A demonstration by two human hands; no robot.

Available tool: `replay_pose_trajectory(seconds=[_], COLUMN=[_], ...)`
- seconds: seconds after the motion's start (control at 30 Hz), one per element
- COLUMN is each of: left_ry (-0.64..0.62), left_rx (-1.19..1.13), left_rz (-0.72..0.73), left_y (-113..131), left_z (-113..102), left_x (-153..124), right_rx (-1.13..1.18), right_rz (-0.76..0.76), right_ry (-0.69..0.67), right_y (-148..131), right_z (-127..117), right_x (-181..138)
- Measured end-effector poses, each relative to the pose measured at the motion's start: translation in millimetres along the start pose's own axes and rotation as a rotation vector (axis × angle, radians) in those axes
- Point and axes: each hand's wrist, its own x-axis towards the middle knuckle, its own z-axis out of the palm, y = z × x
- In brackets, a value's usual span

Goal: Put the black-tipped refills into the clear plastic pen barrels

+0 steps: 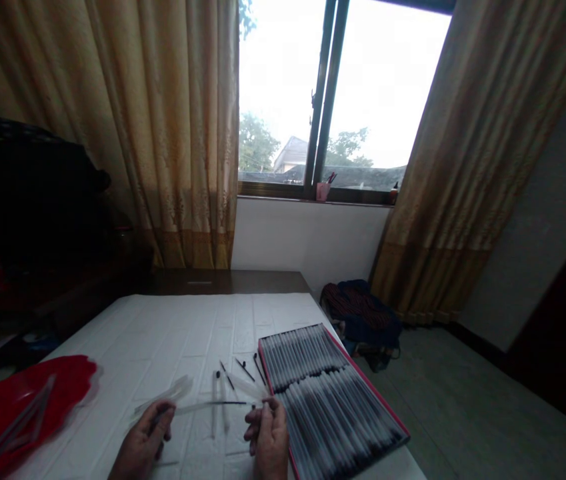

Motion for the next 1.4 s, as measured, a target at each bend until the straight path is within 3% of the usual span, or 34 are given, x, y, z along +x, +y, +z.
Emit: replay_pose_trajectory(seconds=[0.13,0.27,0.57,0.7,0.87,1.07,1.23,1.4], left_ry=[0.116,0.134,0.070,0.031,-0.198,-0.287,-0.217,-0.047], left_rx=[-0.178,-0.206,-0.086,0.038,0.202,0.395,0.618,0.768], left_rz=[-0.052,-0.056,-0.051,0.119,0.393,0.551,0.792,0.973], left_y=[1,5,-1,-2,7,9,11,13], left_z=[-5,-4,1,3,5,7,10,20], left_x=[2,0,-1,-2,-9,-13,-21,-35], right_rx=[0.007,-0.071,-0.403,-0.468,-0.457,-0.311,-0.170,-0.072], right_rz=[-0.100,-0.208,-0.165,-0.175,-0.099,-0.017,0.032,0.263], right_ry=[0.067,0.152,-0.046,-0.069,-0.213,-0.252,-0.162,-0.173], right_y=[-8,-9,3,0,-6,-13,-17,-25], right_z=[-1,-1,-6,-5,3,7,7,14], right_x=[-5,-9,-6,-10,-13,-8,-2,-2])
